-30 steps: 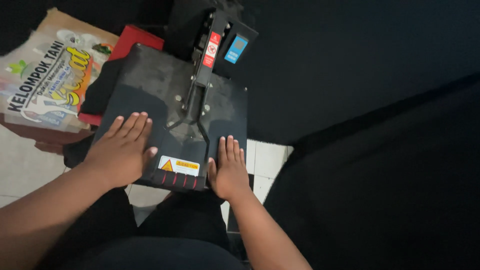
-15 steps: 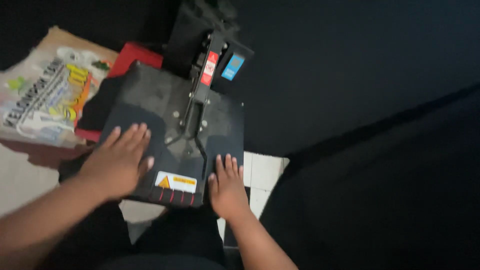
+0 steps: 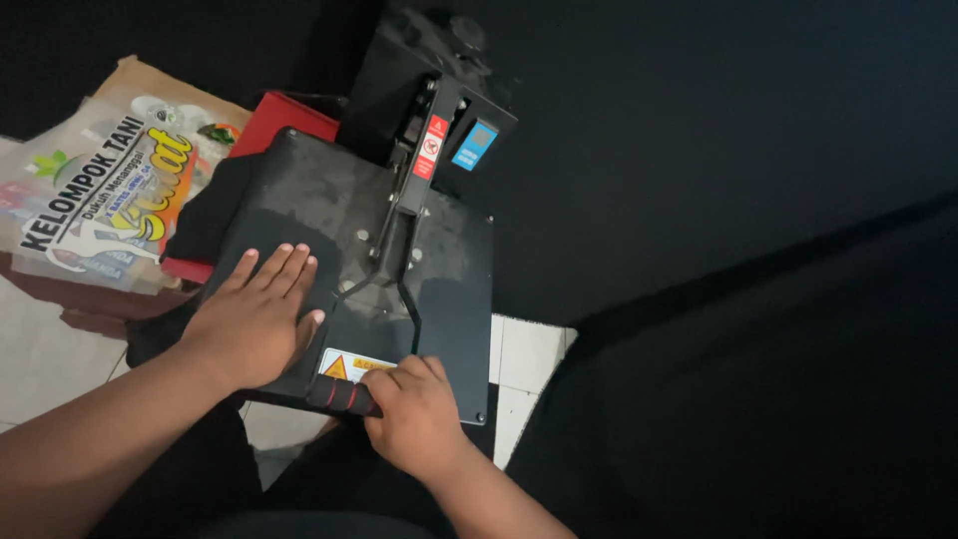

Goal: The person operates a heat press machine to apply a design onto a black fabric item. They place the item on the lower platen, close the press, and then open it to reveal the design before repeating the process.

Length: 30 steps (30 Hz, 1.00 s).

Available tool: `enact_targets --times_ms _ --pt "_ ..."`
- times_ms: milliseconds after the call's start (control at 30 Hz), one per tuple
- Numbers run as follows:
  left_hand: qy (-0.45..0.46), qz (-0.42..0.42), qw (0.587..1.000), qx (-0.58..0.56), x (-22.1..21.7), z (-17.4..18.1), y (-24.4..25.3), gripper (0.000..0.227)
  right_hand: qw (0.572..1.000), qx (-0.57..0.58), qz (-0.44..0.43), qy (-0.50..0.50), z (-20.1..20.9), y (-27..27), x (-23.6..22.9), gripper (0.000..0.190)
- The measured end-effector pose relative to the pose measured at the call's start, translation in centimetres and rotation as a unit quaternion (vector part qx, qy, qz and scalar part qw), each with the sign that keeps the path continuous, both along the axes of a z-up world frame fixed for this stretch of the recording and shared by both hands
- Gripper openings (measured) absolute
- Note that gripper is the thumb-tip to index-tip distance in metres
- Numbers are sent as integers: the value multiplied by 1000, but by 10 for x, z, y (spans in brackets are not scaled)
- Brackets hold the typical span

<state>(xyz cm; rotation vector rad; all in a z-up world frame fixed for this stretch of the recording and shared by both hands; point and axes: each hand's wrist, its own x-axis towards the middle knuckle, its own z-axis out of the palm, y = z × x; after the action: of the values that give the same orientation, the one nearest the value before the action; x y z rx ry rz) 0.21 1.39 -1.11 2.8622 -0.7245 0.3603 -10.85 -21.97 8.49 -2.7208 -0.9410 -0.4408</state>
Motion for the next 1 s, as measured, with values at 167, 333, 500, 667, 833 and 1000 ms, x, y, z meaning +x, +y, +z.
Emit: enact_targets --times_ms 167,333,500,667,833,1000 --pt "-31 -26 999 -4 2 -1 1 77 999 19 -5 30 33 -2 -3 23" --pt "47 2 998 39 6 5 0 79 998 49 26 11 80 4 -10 31" --pt "68 -1 997 37 4 14 2 76 983 175 30 -38 58 -44 -21 44" --pt "16 -5 999 43 4 9 4 77 976 205 -68 -3 -38 -107 -25 25" --pt "-25 -11 1000 -6 0 11 11 70 934 350 -64 -24 -67 -107 -22 33" --pt "120 -117 968 -184 -25 34 64 50 923 372 -58 -84 -74 -102 -25 29"
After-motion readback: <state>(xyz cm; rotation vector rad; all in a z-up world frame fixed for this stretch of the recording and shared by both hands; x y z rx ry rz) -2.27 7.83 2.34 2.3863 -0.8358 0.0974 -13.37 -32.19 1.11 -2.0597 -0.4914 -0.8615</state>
